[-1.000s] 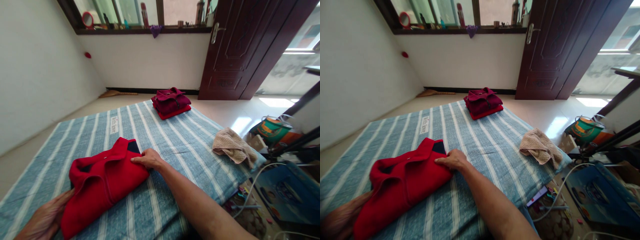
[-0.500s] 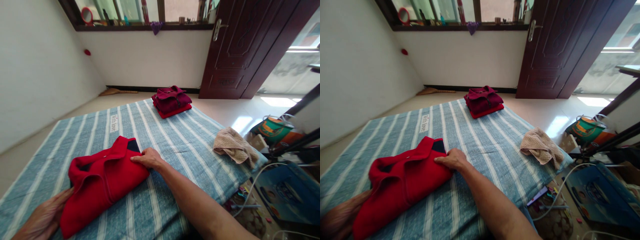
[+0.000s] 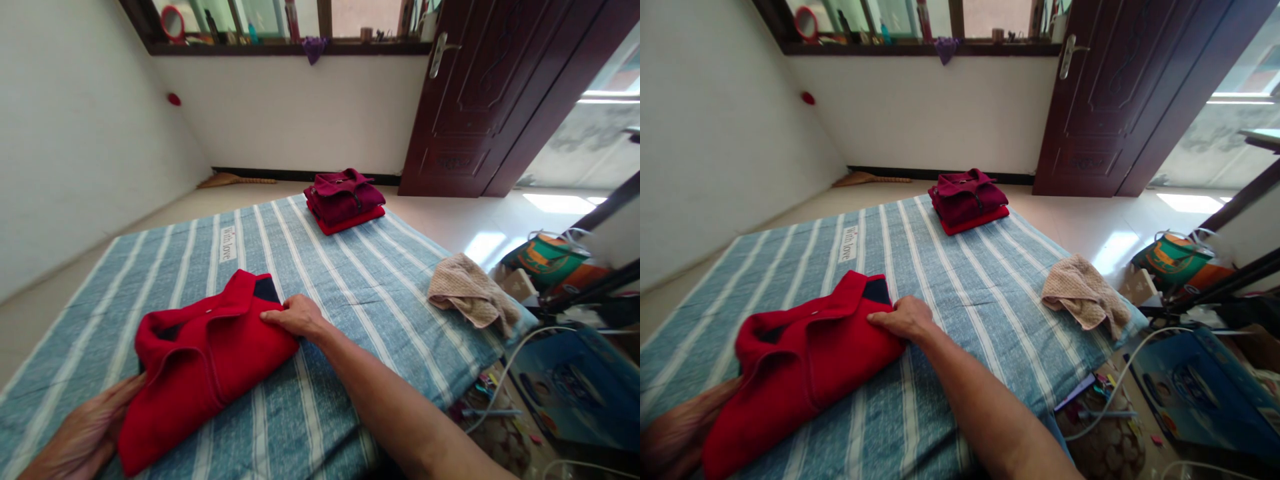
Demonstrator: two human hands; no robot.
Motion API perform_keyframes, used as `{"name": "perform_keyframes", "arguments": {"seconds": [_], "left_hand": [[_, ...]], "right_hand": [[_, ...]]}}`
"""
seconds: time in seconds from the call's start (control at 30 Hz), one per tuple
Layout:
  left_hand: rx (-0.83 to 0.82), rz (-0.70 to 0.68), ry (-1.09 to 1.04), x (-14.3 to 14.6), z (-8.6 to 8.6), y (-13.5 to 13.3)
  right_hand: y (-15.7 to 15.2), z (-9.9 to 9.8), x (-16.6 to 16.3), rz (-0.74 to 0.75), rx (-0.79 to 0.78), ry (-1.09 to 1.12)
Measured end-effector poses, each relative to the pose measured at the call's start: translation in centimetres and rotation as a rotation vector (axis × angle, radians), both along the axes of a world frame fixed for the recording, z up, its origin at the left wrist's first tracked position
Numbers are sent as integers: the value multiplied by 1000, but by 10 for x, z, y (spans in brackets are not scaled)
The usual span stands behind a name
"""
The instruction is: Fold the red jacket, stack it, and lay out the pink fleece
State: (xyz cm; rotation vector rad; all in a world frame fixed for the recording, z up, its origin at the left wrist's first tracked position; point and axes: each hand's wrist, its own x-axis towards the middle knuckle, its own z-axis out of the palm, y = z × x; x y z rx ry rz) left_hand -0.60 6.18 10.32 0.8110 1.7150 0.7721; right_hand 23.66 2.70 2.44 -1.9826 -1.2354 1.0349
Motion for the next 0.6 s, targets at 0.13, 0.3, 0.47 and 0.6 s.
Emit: {"name": "perform_keyframes", "arguments": {"seconds": [0.13, 0.3, 0.47, 0.6], "left_hand": [[-17, -100, -69, -20, -23, 21], [23, -195, -73, -24, -25, 19], [24, -162, -120, -23, -22, 19], [-8, -223, -139, -28, -27, 24]], "right_hand": [[-1, 2, -3, -36, 3, 32], [-3, 0, -7, -112, 15, 196], [-1, -5, -15, -217, 29, 392], [1, -7, -20, -313, -9, 579]]}}
